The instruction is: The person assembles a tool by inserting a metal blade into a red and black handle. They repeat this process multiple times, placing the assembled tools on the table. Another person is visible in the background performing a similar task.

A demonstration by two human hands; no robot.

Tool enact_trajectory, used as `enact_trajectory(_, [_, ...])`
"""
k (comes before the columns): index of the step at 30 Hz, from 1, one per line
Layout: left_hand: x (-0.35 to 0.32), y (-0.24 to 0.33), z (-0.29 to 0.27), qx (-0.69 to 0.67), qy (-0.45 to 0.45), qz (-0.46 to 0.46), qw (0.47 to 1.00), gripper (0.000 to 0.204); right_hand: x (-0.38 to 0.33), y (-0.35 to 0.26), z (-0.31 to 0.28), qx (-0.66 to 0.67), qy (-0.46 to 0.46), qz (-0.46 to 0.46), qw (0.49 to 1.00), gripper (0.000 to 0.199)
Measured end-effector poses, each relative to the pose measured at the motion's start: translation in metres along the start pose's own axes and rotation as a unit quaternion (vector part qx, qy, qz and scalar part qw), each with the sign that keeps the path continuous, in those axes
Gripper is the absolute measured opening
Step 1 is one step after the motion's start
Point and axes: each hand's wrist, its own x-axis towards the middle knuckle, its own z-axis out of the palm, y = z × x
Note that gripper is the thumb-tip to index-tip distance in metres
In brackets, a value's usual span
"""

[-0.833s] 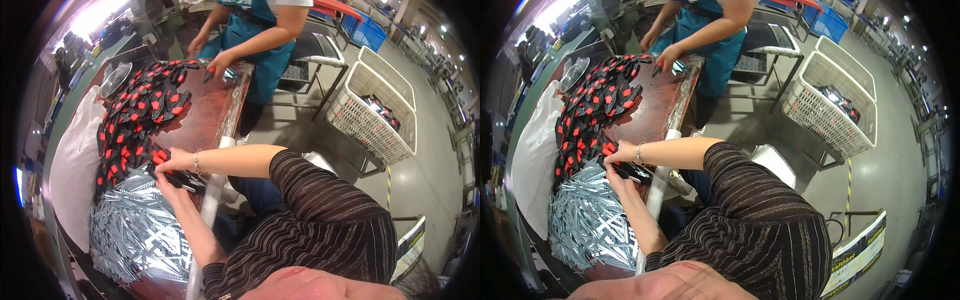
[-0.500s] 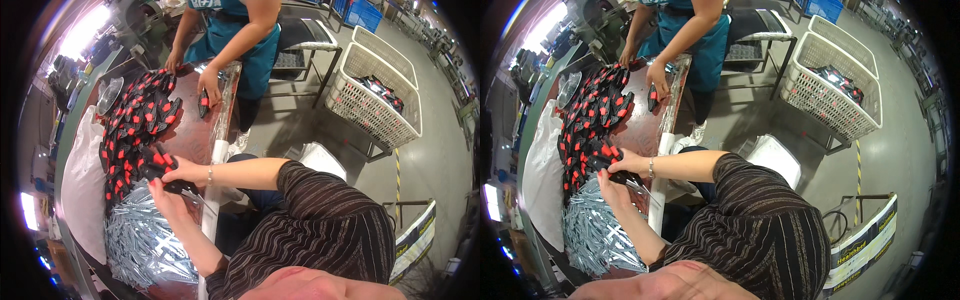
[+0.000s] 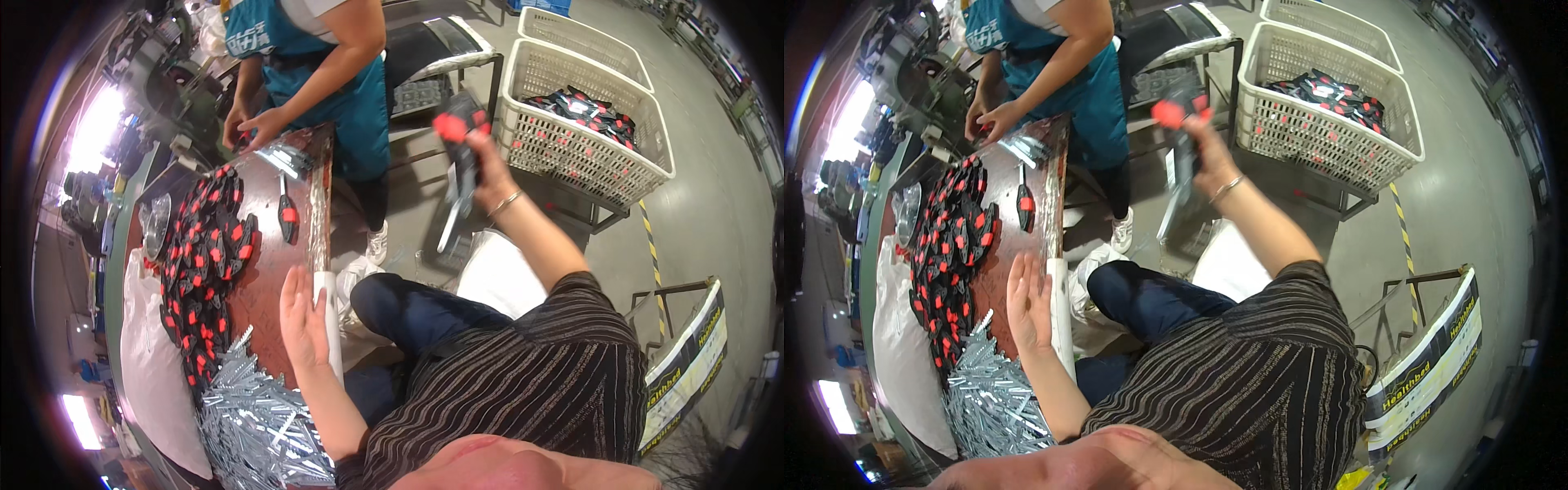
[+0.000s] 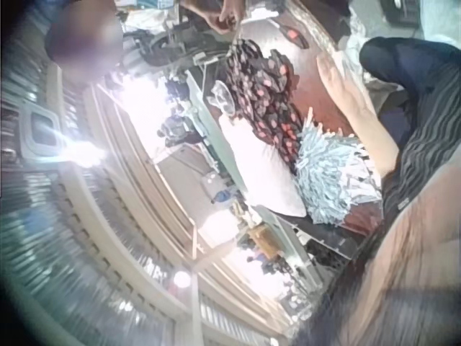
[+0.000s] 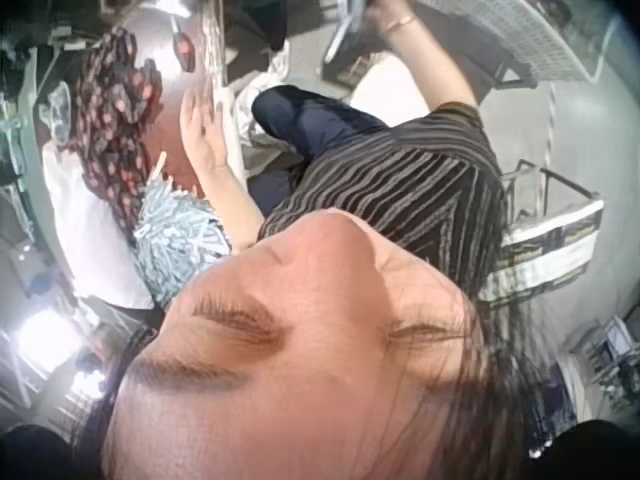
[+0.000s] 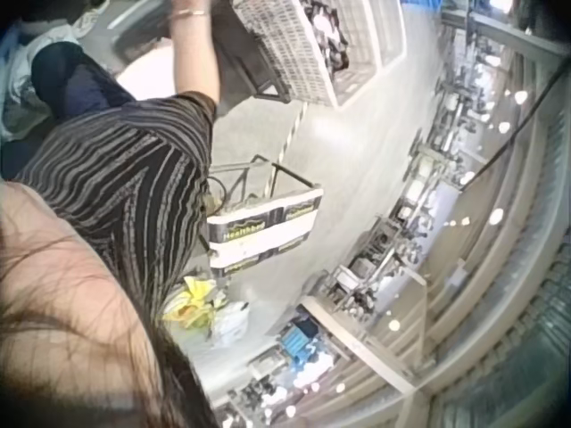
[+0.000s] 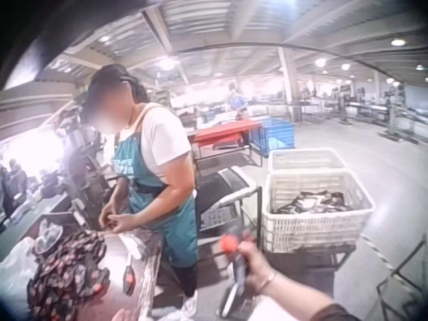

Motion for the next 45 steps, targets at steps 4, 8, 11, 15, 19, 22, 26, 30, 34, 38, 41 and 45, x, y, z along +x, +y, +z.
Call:
enact_trajectory(4, [-0.014, -0.007, -0.04, -0.019, 0.047, -0.014, 0.999, 0.049, 0.096, -0.13, -0.099, 0.019, 0.068, -0.239, 0.968, 0.034])
enact_trajectory(8, [-0.036, -0.001, -0.058, -0.031, 0.108, 0.001, 0.994, 0.046, 0.143, -0.206, -0.168, 0.01, 0.42, -0.203, 0.885, 0.049])
enact_trajectory(11, [-0.053, -0.001, -0.084, -0.023, 0.162, 0.052, 0.985, 0.046, 0.155, -0.16, -0.175, -0.319, 0.46, -0.281, 0.78, 0.057])
enact_trajectory(15, [-0.077, 0.009, -0.086, 0.0, 0.223, 0.092, 0.97, 0.041, 0.099, -0.034, -0.106, -0.42, -0.001, -0.041, 0.906, 0.009])
enact_trajectory(19, [-0.114, 0.016, -0.108, 0.029, 0.303, 0.122, 0.945, 0.036, 0.009, 0.104, 0.025, -0.597, -0.275, -0.109, 0.745, 0.019])
enact_trajectory(22, [-0.137, 0.008, -0.128, 0.034, 0.339, 0.158, 0.927, 0.033, -0.045, 0.184, 0.097, -0.547, -0.476, -0.13, 0.676, 0.024])
enact_trajectory(26, [-0.17, -0.001, -0.137, 0.038, 0.38, 0.178, 0.907, 0.031, -0.127, 0.275, 0.16, -0.513, -0.6, -0.257, 0.557, 0.045])
enact_trajectory(30, [-0.204, -0.001, -0.143, 0.073, 0.411, 0.186, 0.889, 0.03, -0.185, 0.338, 0.164, -0.552, -0.623, -0.303, 0.464, 0.068])
enact_trajectory(34, [-0.234, 0.001, -0.159, 0.091, 0.466, 0.195, 0.858, 0.031, -0.19, 0.367, 0.165, -0.585, -0.647, -0.27, 0.407, 0.039])
enact_trajectory(38, [-0.235, 0.002, -0.177, 0.18, 0.479, 0.16, 0.844, 0.031, -0.165, 0.376, 0.174, -0.617, -0.65, -0.239, 0.374, 0.012])
enact_trajectory(41, [-0.217, 0.025, -0.158, 0.138, 0.455, 0.176, 0.862, 0.029, -0.152, 0.37, 0.186, -0.627, -0.621, -0.147, 0.447, 0.011])
enact_trajectory(45, [-0.201, 0.049, -0.176, 0.239, 0.407, 0.163, 0.866, 0.03, -0.146, 0.352, 0.188, -0.593, -0.587, -0.134, 0.534, 0.021])
